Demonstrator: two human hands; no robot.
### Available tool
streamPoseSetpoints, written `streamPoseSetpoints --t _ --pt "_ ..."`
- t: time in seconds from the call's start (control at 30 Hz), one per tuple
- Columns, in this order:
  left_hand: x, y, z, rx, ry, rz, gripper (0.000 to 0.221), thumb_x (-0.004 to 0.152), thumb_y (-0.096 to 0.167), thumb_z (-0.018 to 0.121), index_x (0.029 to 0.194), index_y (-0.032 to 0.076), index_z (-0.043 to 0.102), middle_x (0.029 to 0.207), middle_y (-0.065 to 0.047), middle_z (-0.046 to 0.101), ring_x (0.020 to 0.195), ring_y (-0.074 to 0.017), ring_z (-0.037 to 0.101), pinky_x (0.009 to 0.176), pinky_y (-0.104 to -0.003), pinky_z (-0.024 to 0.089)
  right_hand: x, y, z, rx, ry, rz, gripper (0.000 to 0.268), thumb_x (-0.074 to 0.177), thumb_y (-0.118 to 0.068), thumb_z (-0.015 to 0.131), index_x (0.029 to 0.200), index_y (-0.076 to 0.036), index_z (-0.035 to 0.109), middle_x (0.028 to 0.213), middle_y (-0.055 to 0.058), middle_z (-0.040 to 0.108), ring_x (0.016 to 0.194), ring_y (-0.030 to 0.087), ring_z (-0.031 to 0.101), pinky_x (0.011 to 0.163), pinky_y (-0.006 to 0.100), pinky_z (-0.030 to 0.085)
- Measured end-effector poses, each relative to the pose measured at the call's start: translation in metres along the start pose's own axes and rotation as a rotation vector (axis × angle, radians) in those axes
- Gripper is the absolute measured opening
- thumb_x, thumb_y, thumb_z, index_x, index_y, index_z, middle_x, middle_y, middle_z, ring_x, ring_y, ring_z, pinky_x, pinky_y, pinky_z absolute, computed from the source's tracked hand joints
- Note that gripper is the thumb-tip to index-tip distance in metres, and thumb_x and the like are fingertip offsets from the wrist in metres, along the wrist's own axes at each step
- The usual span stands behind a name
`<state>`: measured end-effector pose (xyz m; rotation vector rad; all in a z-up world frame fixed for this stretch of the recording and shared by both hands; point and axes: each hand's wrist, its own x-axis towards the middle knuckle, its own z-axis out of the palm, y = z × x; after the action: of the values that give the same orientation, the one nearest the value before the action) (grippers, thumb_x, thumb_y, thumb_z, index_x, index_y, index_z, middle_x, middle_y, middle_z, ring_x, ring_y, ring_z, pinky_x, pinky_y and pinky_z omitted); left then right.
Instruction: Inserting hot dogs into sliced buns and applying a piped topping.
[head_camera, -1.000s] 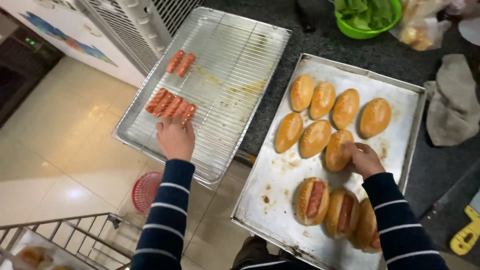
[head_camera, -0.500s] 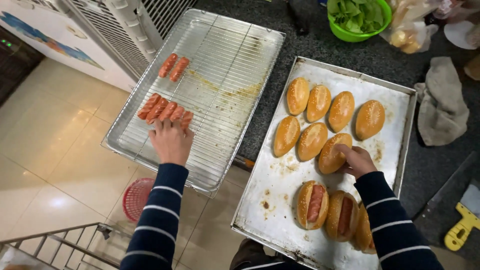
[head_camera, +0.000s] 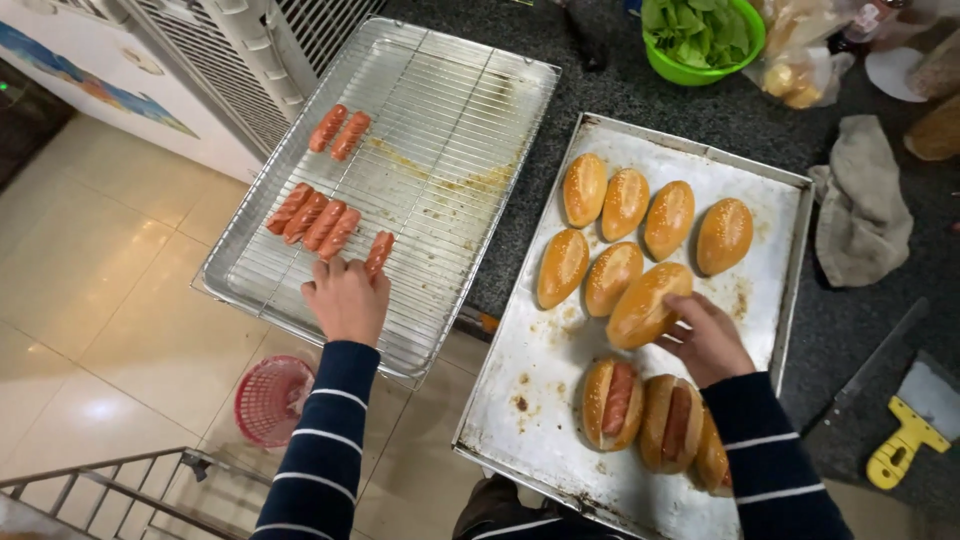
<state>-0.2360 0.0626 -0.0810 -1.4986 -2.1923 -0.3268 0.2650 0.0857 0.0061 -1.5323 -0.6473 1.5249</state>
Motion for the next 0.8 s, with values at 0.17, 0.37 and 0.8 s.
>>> streamPoseSetpoints --t 0.17,0.37,0.8 --pt "0.008 0.012 -0.025 -0.213 -0.192 -0.178 0.027 0.085 0.043 0.079 0.088 0.018 0.087 0.086 -0.003 0.073 0.101 -0.0285 0.068 0.087 -0.048 0.057 -0.027 0.007 0.020 0.042 -0.068 0.062 0.048 0.101 -0.020 0.076 0.144 0.001 0.066 0.119 0.016 0.064 0.106 0.036 0.072 0.099 0.060 0.061" --pt "-0.015 0.080 -0.097 -1.048 -0.670 -0.537 0.030 0.089 0.045 0.077 0.094 0.020 0.093 0.092 -0.006 0.088 0.105 -0.0276 0.079 0.092 -0.042 0.058 -0.065 0.003 0.043 0.018 -0.095 0.120 0.065 0.094 -0.020 0.085 0.152 0.001 0.064 0.122 0.017 0.069 0.107 0.036 0.076 0.093 0.056 0.065" --pt "-0.092 0.202 -0.219 -1.628 -0.895 -0.444 0.019 0.095 0.020 0.086 0.099 0.003 0.094 0.182 -0.027 0.042 0.170 -0.0552 0.021 0.138 -0.067 0.017 -0.089 0.025 0.045 -0.055 -0.142 0.050 0.065 0.095 -0.017 0.086 0.154 0.004 0.066 0.128 0.020 0.077 0.106 0.031 0.076 0.086 0.045 0.068"
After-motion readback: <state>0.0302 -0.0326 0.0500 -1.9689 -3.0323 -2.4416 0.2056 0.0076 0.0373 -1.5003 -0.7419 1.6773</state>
